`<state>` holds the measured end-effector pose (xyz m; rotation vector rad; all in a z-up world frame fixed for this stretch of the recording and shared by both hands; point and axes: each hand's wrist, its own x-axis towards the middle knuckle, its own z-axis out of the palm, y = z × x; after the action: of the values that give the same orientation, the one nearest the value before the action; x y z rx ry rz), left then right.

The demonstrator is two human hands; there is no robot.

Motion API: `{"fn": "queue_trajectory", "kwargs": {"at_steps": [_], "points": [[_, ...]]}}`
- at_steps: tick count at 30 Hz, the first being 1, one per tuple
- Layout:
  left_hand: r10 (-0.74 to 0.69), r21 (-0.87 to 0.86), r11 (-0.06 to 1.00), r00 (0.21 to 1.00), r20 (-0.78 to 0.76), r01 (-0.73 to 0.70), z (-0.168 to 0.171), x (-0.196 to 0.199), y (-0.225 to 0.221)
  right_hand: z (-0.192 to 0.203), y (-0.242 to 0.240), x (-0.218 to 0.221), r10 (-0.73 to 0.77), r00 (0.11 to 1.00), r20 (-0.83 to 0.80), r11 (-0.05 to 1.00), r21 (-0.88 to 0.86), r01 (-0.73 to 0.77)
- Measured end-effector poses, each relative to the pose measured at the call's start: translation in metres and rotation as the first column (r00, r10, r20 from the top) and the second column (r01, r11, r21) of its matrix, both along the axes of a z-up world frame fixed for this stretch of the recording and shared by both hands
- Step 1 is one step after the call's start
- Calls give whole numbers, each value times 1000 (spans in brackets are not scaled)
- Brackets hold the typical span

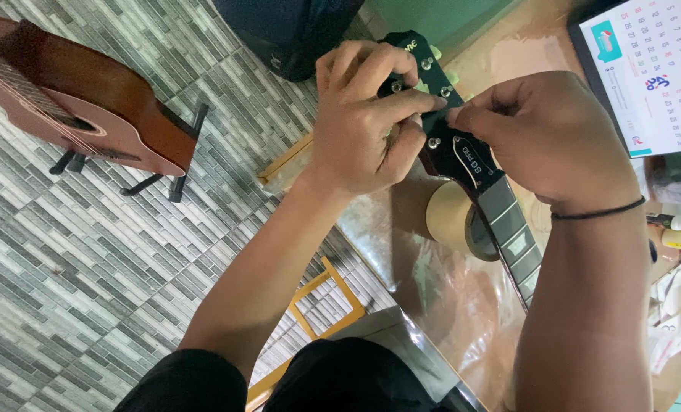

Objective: Threading a new string through the bridge and headstock of an electric guitar and winding it.

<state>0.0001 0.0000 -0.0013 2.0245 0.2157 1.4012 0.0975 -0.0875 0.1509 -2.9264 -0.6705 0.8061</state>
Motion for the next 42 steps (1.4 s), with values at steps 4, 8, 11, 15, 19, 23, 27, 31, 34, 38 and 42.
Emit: {"fn": "queue_trajectory", "kwargs": {"at_steps": [4, 8, 11, 15, 19, 23, 27, 31, 34, 38, 42], "points": [[12, 9, 1000, 1000, 0, -12, 3, -2, 1, 0, 0, -1, -35, 999, -12, 999, 9, 35], [17, 7, 1000, 1000, 7, -17, 2, -1, 0, -2, -4, 0, -37, 999, -12, 999, 29, 38], [20, 4, 1000, 1000, -6, -20, 2, -1, 0, -4, -4, 2, -33, 999, -30, 998, 55, 35], [2, 3, 1000, 1000, -27, -2, 0, -3, 1, -3, -3, 0, -15, 1000, -23, 999, 39, 15], [11, -12, 1000, 1000, -11, -12, 0, -1, 0, -3, -3, 1, -19, 999, -37, 999, 47, 21], [20, -7, 1000, 1000, -6, -20, 1, -1, 0, -1, 1, 0, -4, 999, -39, 999, 41, 6], [17, -8, 1000, 1000, -18, -17, 0, -2, 1, -2, 1, 1, 23, 1000, -21, 1000, 2, -23], [15, -21, 1000, 1000, 1, -15, 2, -2, 0, 0, 2, -2, -20, 999, -36, 1000, 10, 20], [19, -15, 1000, 1000, -18, -19, 0, -2, 0, -2, 0, 1, 13, 1000, -10, 999, 32, -12], [15, -18, 1000, 999, -36, -15, -4, -2, 0, -4, 0, 2, 18, 1000, -19, 998, 57, -17], [0, -24, 1000, 1000, -27, -1, -2, -2, 0, -1, -1, -1, -9, 1000, -19, 999, 46, 10]]}}
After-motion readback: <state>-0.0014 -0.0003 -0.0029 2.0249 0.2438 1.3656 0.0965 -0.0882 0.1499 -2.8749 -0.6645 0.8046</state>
